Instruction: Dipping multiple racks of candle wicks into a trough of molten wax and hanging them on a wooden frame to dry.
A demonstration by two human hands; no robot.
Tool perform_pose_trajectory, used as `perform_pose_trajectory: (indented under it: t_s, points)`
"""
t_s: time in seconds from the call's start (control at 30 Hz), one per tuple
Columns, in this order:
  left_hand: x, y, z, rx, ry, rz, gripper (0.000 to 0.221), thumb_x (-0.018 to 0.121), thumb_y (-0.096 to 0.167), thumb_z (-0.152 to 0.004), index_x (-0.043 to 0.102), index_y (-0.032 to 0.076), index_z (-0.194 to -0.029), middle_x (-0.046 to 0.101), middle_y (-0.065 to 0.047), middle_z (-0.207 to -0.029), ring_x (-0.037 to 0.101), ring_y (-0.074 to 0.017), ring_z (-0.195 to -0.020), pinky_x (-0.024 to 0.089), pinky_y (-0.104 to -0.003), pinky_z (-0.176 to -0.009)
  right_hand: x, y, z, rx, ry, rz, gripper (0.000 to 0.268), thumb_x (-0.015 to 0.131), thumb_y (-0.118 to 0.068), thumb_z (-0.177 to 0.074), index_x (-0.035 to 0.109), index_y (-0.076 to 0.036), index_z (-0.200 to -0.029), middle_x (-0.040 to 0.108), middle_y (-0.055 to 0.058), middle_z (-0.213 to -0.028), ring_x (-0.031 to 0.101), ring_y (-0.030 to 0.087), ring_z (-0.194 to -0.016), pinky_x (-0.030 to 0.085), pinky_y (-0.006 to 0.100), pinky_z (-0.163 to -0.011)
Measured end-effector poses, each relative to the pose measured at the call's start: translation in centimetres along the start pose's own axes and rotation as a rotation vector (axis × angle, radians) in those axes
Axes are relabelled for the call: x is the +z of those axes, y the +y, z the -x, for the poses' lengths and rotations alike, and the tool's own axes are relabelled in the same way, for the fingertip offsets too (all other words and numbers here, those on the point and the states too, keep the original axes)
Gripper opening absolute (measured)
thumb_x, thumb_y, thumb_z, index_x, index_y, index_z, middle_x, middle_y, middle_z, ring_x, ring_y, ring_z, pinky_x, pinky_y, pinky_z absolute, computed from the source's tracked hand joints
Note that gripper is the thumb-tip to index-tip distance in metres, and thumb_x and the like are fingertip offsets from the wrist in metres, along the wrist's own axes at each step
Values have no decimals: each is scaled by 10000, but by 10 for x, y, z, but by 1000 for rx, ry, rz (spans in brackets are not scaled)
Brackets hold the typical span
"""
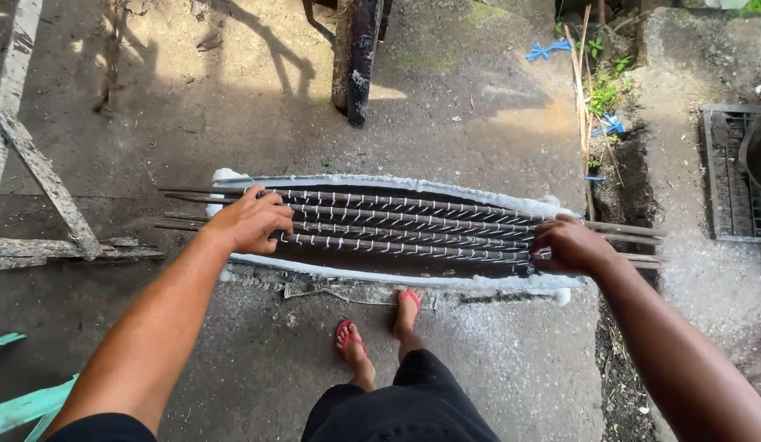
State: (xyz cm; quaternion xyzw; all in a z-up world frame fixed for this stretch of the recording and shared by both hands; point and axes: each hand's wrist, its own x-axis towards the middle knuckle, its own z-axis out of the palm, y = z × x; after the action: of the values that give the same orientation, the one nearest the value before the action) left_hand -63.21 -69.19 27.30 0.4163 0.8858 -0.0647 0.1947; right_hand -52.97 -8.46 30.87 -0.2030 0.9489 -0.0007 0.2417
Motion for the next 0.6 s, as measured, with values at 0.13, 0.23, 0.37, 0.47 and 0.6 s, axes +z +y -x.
perform_pose_trajectory:
  t_s: [0.13,0.23,0.37,0.47,0.6]
  points:
    - [11,5,-2,-32,-12,-10,151,706,343,-763,650,354,-903,658,217,-1067,533,-121,-1269,309,-520,-1228,4,-6,-10,38,-55,14,203,775,-448,-814,844,-317,-953,806,-65,-1011,733,167,-1137,372,543,-1230]
    - [19,6,-2,-43,-7,-11,164,711,333,-763,661,347,-918,657,204,-1083,525,-132,-1280,300,-532,-1230,2,-12,-15,32,-71,21,197,772,-425,-830,841,-305,-971,802,-57,-999,733,171,-1130,358,556,-1238]
    - [27,12,-1,-66,6,-17,176,712,318,-764,670,338,-934,654,192,-1102,514,-138,-1297,285,-544,-1236,10,-8,-18,4,-51,29,208,774,-412,-833,842,-273,-972,800,-35,-979,742,191,-1104,364,579,-1227]
    - [48,9,-3,-57,42,-60,218,703,327,-762,662,365,-972,627,204,-1121,497,-140,-1293,277,-558,-1232,20,-6,-19,-11,-13,82,212,781,-414,-812,838,-278,-964,794,-47,-969,741,187,-1088,393,572,-1210]
    - [40,7,10,-60,72,-95,236,698,322,-774,673,366,-1004,630,184,-1128,500,-152,-1291,283,-563,-1226,13,-11,-9,-22,35,118,213,785,-441,-804,835,-295,-950,788,-60,-958,742,168,-1066,403,560,-1205]
